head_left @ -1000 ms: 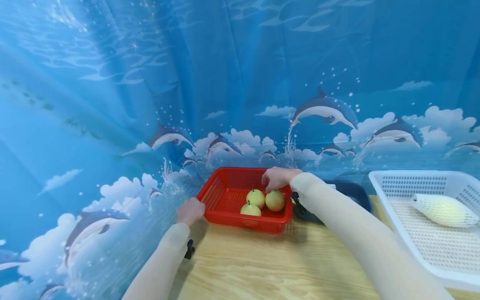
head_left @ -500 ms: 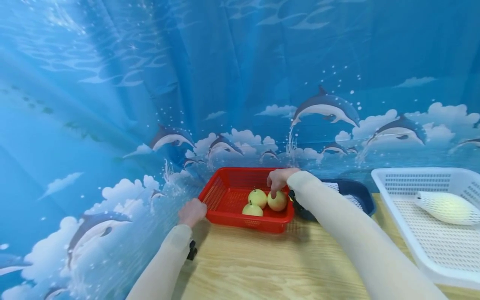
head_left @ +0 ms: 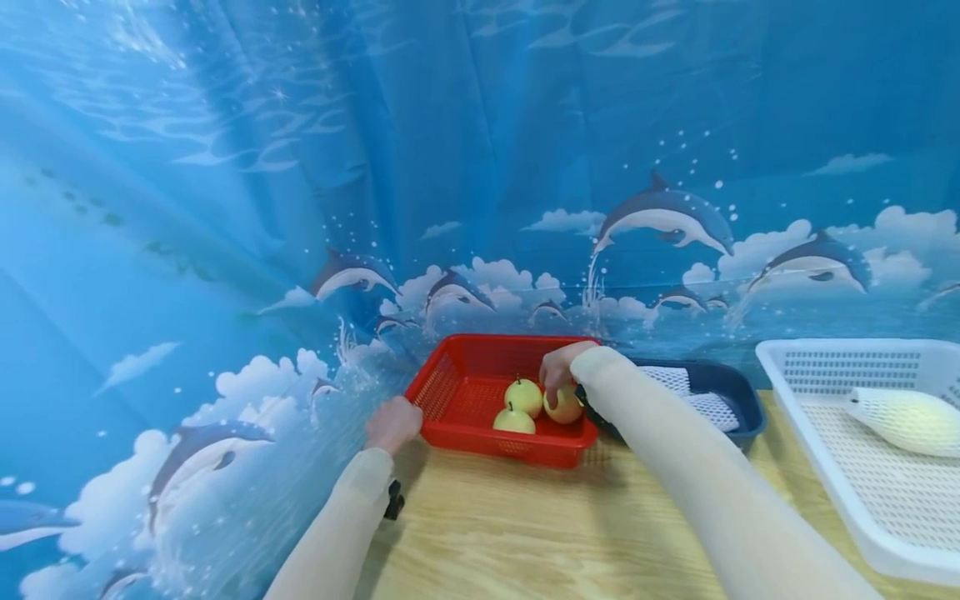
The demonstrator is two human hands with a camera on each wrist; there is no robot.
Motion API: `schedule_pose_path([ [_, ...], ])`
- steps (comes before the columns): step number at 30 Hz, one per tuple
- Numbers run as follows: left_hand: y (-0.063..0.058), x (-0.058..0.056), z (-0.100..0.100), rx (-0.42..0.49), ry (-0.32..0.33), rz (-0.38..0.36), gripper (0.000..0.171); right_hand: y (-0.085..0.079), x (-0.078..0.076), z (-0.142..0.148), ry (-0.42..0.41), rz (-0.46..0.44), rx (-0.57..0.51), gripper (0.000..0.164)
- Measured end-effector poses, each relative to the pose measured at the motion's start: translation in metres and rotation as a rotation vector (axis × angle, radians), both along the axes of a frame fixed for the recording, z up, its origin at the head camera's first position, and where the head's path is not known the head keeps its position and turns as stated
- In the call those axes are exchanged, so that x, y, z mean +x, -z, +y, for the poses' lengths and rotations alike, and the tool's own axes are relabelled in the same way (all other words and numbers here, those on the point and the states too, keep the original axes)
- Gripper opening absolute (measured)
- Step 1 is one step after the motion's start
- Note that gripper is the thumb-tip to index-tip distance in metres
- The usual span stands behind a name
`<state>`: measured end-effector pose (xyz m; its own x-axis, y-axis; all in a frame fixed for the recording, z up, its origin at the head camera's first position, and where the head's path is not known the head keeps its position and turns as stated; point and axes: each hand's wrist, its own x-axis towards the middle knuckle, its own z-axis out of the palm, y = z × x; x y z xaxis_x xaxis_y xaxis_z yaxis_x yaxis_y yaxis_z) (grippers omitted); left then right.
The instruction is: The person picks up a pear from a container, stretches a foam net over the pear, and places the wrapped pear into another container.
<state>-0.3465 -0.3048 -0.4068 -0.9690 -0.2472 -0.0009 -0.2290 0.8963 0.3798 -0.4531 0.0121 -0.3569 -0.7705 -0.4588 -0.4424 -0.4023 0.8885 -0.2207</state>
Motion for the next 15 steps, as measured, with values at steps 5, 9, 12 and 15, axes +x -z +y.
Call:
schedule_pose_path([
  [5, 0.0013, -0.0003, 0.0004, 0.018, -0.002, 0.004, 0.039, 0.0011, 0.0007, -0.0005, -0.014, -0.013, 0.009, 0.065],
  [9, 0.0015, 0.0005, -0.0002, 0.017, -0.014, 0.000, 0.038, 0.0047, -0.0005, -0.0014, -0.022, -0.015, 0.010, 0.066],
  [12, 0.0011, 0.0014, 0.0009, 0.017, -0.017, -0.005, 0.038, 0.0070, -0.0006, -0.0013, -0.025, -0.011, 0.015, 0.058],
  [15, 0.0009, 0.0013, 0.0030, 0.018, -0.017, -0.005, 0.038, 0.0070, 0.0019, -0.0008, -0.022, -0.002, 0.028, 0.049],
])
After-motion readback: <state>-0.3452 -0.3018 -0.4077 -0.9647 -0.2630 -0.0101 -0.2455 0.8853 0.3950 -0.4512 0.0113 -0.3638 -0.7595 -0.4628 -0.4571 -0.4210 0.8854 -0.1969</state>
